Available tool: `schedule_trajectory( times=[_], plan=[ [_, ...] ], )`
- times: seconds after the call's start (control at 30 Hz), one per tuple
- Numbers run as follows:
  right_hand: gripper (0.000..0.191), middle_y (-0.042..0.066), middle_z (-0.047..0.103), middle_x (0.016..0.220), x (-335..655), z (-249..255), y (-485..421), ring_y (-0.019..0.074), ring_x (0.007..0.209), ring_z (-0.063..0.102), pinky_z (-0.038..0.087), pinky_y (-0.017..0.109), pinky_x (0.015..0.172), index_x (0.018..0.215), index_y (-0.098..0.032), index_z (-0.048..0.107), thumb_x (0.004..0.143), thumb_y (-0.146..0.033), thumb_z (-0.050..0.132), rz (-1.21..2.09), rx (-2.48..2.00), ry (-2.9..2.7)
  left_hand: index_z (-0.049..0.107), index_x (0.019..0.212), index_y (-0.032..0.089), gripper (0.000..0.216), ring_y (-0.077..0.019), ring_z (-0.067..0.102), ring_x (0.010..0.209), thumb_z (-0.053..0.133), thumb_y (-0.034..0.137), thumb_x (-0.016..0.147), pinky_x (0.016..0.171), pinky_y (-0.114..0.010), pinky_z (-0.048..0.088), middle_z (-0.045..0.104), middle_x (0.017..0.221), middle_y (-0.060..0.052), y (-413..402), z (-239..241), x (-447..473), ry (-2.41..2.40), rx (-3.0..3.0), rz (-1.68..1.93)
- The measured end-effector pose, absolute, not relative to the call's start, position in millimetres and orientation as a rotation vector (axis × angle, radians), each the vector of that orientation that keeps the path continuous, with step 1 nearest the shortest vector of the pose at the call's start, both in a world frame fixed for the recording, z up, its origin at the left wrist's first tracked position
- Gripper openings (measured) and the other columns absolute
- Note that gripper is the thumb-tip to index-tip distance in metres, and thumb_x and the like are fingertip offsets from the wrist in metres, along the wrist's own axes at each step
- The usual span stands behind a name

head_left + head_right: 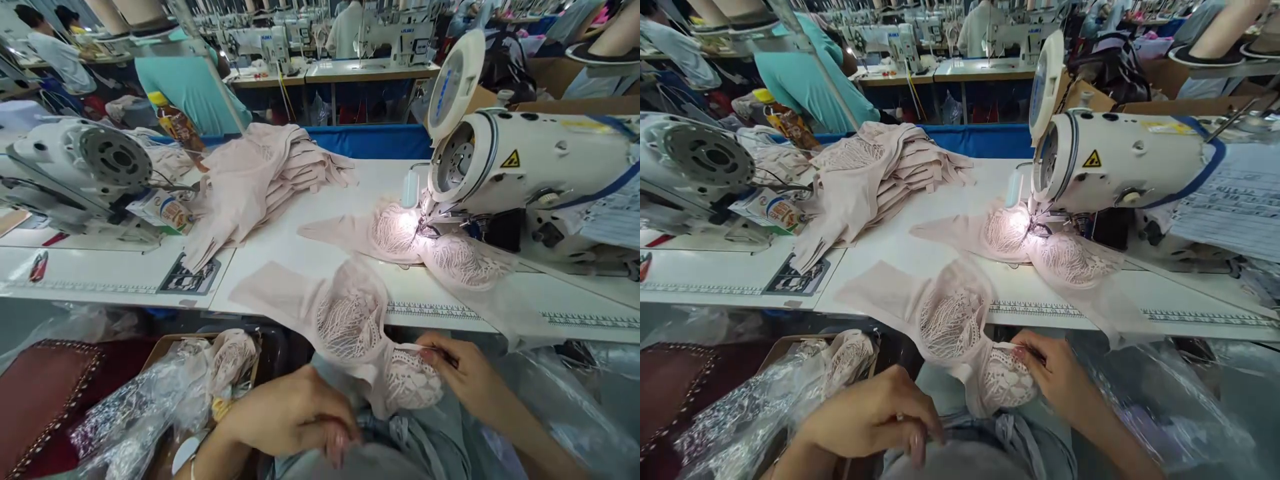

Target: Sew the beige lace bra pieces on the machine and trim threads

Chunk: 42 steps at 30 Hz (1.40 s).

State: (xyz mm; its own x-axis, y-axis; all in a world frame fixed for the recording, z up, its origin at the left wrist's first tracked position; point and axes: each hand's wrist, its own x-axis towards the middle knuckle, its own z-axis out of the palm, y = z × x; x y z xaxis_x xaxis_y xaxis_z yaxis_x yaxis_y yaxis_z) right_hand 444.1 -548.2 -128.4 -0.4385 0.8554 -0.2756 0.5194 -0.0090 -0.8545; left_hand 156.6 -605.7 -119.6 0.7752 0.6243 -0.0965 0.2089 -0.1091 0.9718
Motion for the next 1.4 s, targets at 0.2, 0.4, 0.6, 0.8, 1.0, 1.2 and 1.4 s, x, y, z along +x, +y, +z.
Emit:
schedule_trajectory(
  times=[0.2,0.4,0.6,0.8,1.0,1.2,1.4],
  plan=[
    [0.045,-0.001,0.052,0.06,449,-128,-575,0.0114,0.054,0.04,0.027,0.026,0.05,0.071,-0.02,0.064,0.093,-0.058,0.057,1.475,-1.273,-2.039,0.073,0.115,0.019,0.026,-0.0333,0.028,0.153,0.062,0.011,0.092,0.123,-0.058,0.022,0.046,0.156,-0.016,-569,-119,201,0.789,2.283,0.546],
    [0.045,-0.004,0.045,0.056,473,-133,-578,0.0074,0.046,0.03,0.02,0.027,0.046,0.069,-0.019,0.062,0.093,-0.056,0.06,1.761,-1.049,-1.916,0.057,0.054,0.018,0.037,-0.0239,0.067,0.105,0.074,0.024,0.087,0.109,-0.043,0.037,0.074,0.11,-0.009,-540,-112,188,0.413,2.088,0.433],
    [0.045,-0.005,0.04,0.059,479,-156,-566,0.0089,0.052,0.031,0.021,0.028,0.051,0.065,-0.019,0.056,0.093,-0.054,0.062,1.938,-0.959,-1.678,0.059,0.071,0.017,0.033,-0.0102,0.041,0.059,0.07,0.043,0.087,0.057,-0.023,0.032,0.051,0.064,0.002,-549,-138,175,0.621,1.328,0.424],
    [0.057,-0.002,0.046,0.052,464,-170,-562,0.0107,0.048,0.037,0.024,0.028,0.048,0.052,-0.02,0.049,0.08,-0.064,0.072,2.133,-0.865,-1.31,0.049,0.063,0.016,0.051,-0.0053,0.03,0.049,0.079,0.054,0.078,0.047,-0.02,0.02,0.042,0.056,0.006,-564,-163,191,0.678,0.794,0.715],
    [0.066,-0.007,0.03,0.043,453,-170,-561,0.0078,0.04,0.023,0.018,0.028,0.043,0.048,-0.024,0.032,0.074,-0.07,0.071,2.167,-0.899,-1.186,0.046,0.062,0.017,0.057,-0.0037,0.029,0.042,0.085,0.058,0.068,0.043,-0.019,0.021,0.038,0.05,0.008,-567,-172,198,0.645,0.68,0.752],
    [0.063,-0.006,0.034,0.043,453,-168,-558,0.0079,0.04,0.026,0.019,0.028,0.042,0.048,-0.024,0.036,0.074,-0.067,0.074,2.187,-0.881,-1.182,0.044,0.061,0.017,0.058,-0.003,0.027,0.041,0.084,0.059,0.069,0.041,-0.018,0.021,0.036,0.049,0.009,-570,-176,198,0.628,0.684,0.778],
    [0.059,-0.006,0.037,0.045,457,-167,-557,0.0066,0.04,0.027,0.018,0.026,0.041,0.049,-0.022,0.041,0.077,-0.062,0.075,2.185,-0.827,-1.212,0.047,0.061,0.017,0.056,-0.0031,0.029,0.04,0.082,0.058,0.072,0.041,-0.018,0.02,0.038,0.049,0.008,-568,-173,193,0.598,0.727,0.771]
  ],
)
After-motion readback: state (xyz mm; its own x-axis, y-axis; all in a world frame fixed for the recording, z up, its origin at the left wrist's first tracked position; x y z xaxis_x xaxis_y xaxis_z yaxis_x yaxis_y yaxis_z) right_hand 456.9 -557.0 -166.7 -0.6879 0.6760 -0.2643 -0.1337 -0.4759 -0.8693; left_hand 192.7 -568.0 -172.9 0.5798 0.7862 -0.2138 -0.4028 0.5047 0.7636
